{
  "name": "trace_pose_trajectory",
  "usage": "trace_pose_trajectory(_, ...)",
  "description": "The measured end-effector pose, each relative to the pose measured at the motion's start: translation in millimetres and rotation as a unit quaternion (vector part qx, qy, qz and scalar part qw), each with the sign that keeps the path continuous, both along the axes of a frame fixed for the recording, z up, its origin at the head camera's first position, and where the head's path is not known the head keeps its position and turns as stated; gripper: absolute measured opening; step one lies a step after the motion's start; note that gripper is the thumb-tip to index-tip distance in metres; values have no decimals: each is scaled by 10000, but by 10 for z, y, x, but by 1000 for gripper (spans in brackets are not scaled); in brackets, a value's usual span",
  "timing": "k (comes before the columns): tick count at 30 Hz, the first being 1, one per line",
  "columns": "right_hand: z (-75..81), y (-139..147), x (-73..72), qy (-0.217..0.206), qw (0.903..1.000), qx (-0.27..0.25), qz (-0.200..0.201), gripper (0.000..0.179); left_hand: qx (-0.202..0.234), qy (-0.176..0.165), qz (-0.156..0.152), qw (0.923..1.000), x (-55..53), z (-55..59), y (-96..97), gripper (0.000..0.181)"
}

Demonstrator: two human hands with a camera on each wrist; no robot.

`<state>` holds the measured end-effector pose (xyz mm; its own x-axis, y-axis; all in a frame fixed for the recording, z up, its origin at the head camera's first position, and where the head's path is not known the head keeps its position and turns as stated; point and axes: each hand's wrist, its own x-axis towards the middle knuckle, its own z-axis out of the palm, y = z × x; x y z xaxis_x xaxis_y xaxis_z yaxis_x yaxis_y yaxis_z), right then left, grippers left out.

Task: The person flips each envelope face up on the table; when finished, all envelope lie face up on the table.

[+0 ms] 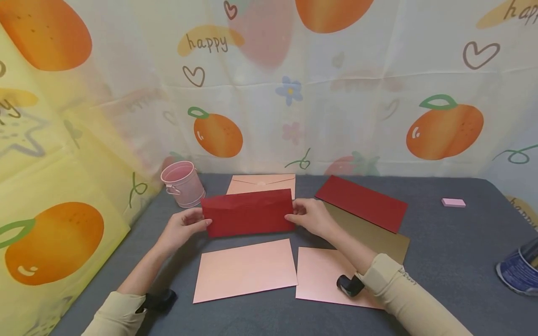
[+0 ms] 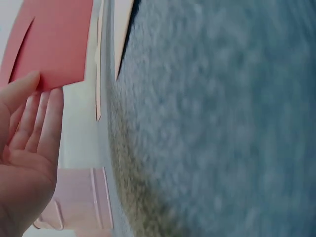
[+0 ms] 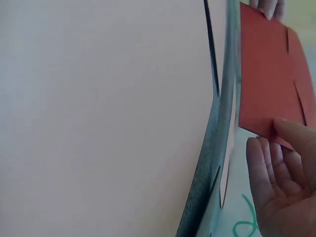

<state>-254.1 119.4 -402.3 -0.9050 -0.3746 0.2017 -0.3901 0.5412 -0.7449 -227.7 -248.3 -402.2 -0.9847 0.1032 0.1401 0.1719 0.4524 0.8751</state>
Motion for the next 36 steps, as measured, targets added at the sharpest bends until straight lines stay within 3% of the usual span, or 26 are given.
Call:
trace_pose_trajectory(6, -18, -26, 15, -847, 9946, -524, -297, 40, 45, -103, 497, 9987, -44, -29, 50, 48)
trace_pose_trajectory(16, -64, -79, -18, -1072, 9929, -286, -434, 64, -471, -177, 889, 9948, -81, -62, 104, 47)
trace_pose_trajectory(22, -70, -106, -28, -1277, 9913, -3, -305, 66, -843, -121, 725, 9937, -75, -76, 122, 44)
trace_pose_trajectory(36, -87, -176, -64, -1042, 9909, 841, -158, 68, -1492, -245, 246, 9882, -87, -111, 149, 40)
